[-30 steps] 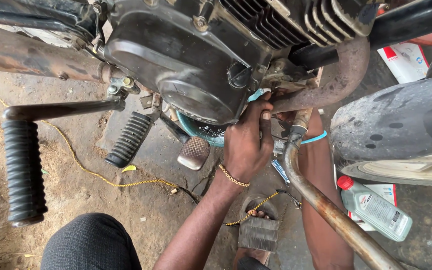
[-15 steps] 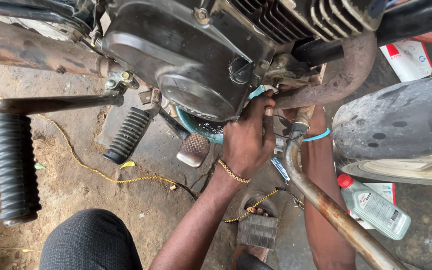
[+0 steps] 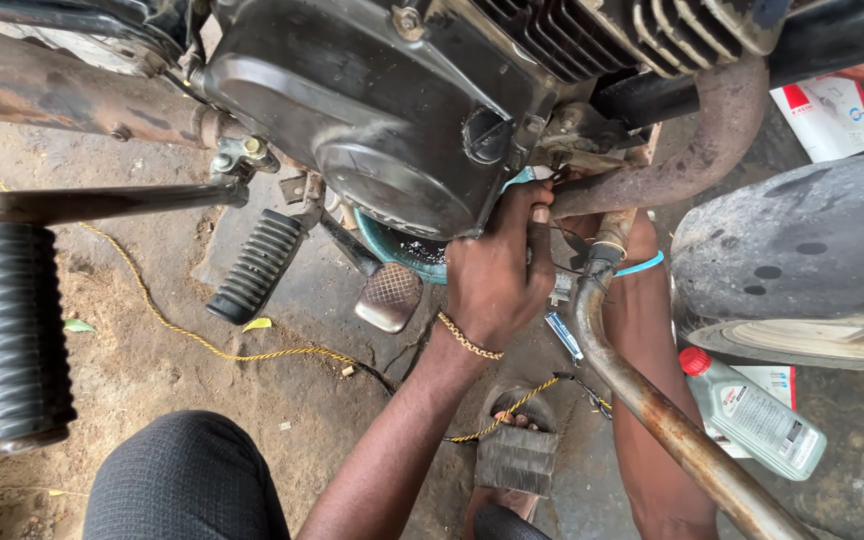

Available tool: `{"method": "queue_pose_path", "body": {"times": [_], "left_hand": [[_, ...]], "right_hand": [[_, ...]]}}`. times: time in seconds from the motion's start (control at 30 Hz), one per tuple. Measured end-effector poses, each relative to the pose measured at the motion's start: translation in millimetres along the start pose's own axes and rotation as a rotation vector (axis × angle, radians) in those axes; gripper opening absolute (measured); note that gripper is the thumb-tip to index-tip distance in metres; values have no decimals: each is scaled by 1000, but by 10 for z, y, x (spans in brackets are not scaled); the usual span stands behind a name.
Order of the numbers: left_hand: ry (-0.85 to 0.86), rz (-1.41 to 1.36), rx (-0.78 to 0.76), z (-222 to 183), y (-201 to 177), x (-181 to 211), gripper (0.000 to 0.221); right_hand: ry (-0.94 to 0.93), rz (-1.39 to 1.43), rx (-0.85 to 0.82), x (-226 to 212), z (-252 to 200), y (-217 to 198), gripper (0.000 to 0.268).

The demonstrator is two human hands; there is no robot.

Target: The person sits on the ground beside a motorcycle and works at the engine's lower drain area, using a wrench to loosen fittings while used oil drains into a basin below. They reach into the basin, reposition it, wipe components and their hands with a cloth, and continue tightening and checking the drain area.

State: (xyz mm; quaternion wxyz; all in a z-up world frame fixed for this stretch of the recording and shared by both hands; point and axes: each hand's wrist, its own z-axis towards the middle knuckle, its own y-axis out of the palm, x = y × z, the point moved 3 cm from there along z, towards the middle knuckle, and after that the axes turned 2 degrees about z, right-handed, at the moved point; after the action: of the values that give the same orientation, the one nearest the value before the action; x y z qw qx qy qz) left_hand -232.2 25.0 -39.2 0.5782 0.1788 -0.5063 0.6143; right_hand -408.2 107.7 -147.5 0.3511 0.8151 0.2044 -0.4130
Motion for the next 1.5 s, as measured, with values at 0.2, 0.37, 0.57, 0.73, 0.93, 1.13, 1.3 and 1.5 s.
{"method": "queue_pose_path", "body": {"times": [0.2,0.37,0.57,0.73,0.93,1.13,1.3,1.5], "left_hand": [[44,-10,52,27,-35,31,15],[-15,-18,1,32,-20,24,15],[13,-65,28,13,-27,24,17],[-47,-86,-18,3,9,20,14],[-36,-139,-6,-9,38,5,14],[-163,-154,-76,0,56,1,17],[-87,-134,-30,-4,57,-12,12],[-124,-109,-47,59,5,64,14]], "right_hand": [[-30,-68,46,-280,-256,400,35],[-75,-190,1,-106,72,7,34],[-20,39,-156,133,554,-407,30],[-62,-162,-175,197,712,-488,15],[-163,-179,-359,166,595,-495,17],[-423,-699,-354,-193,257,90,18],[54,304,-401,63,741,-162,48],[43,580,-484,-97,574,-1,48]]}}
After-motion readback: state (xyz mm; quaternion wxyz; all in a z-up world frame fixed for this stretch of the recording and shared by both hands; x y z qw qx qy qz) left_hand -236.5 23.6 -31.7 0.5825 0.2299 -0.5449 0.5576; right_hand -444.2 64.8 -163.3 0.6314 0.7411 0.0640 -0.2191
